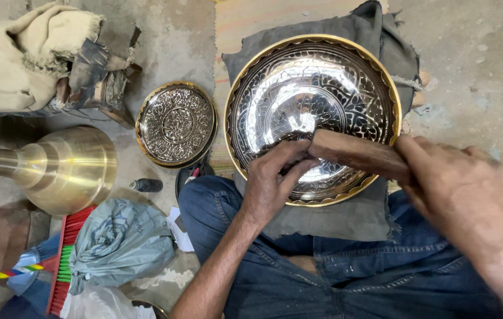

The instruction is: The person sits on the floor and uses a small metal punch and a wooden mallet to engrave a floral pattern into a large brass plate. The person repeatedly taps the punch to create fine indentations along the design lines.

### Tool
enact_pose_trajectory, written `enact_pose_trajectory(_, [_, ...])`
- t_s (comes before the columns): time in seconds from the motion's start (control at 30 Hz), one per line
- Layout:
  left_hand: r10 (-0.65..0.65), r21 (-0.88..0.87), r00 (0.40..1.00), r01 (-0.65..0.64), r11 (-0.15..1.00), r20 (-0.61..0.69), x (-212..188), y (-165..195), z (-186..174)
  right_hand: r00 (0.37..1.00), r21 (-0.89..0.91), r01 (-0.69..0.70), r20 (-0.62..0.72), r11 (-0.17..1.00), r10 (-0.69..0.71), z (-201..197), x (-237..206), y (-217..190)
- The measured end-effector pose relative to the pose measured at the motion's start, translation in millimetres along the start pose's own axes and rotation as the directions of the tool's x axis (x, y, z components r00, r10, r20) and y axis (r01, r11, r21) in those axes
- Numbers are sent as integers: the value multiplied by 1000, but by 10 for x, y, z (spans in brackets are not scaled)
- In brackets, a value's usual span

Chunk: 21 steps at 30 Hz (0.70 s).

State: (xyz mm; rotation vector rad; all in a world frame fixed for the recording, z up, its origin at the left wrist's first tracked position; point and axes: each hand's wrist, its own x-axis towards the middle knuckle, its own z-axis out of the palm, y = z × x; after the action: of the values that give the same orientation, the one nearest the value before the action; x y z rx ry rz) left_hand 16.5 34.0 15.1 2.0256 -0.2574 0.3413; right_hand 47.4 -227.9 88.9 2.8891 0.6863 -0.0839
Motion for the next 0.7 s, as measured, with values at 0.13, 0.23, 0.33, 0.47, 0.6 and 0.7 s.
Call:
enact_pose_trajectory(0.13, [-34, -16, 999, 34, 999, 13, -12, -9, 14, 994, 125, -78, -61, 989, 86, -21, -31, 18])
enact_pose_trajectory(0.23, [-18, 46, 1000, 17, 999, 15, -9, -4, 5, 995, 147, -82, -40, 986, 89, -31, -23, 21])
enact_pose_trajectory(0.33, [6, -39, 1000, -5, 999, 7, -8, 14, -4, 990, 223, -15, -135, 975, 46, -23, -12, 27])
enact_pose_trajectory(0.47, [-13, 20, 1000, 13, 1000, 2, 3, 23, -8, 980, 206, 5, -198, 979, 36, -20, -28, 25])
enact_pose_trajectory(0.6, [28, 35, 1000, -27, 999, -14, -15, 30, 2, 938, 457, 29, -319, 889, 133, -67, -21, -17])
enact_pose_trajectory(0.7, [19, 22, 1000, -19, 1000, -12, -10, 35, 6, 898, 712, -238, -97, 660, 430, -97, 18, -80])
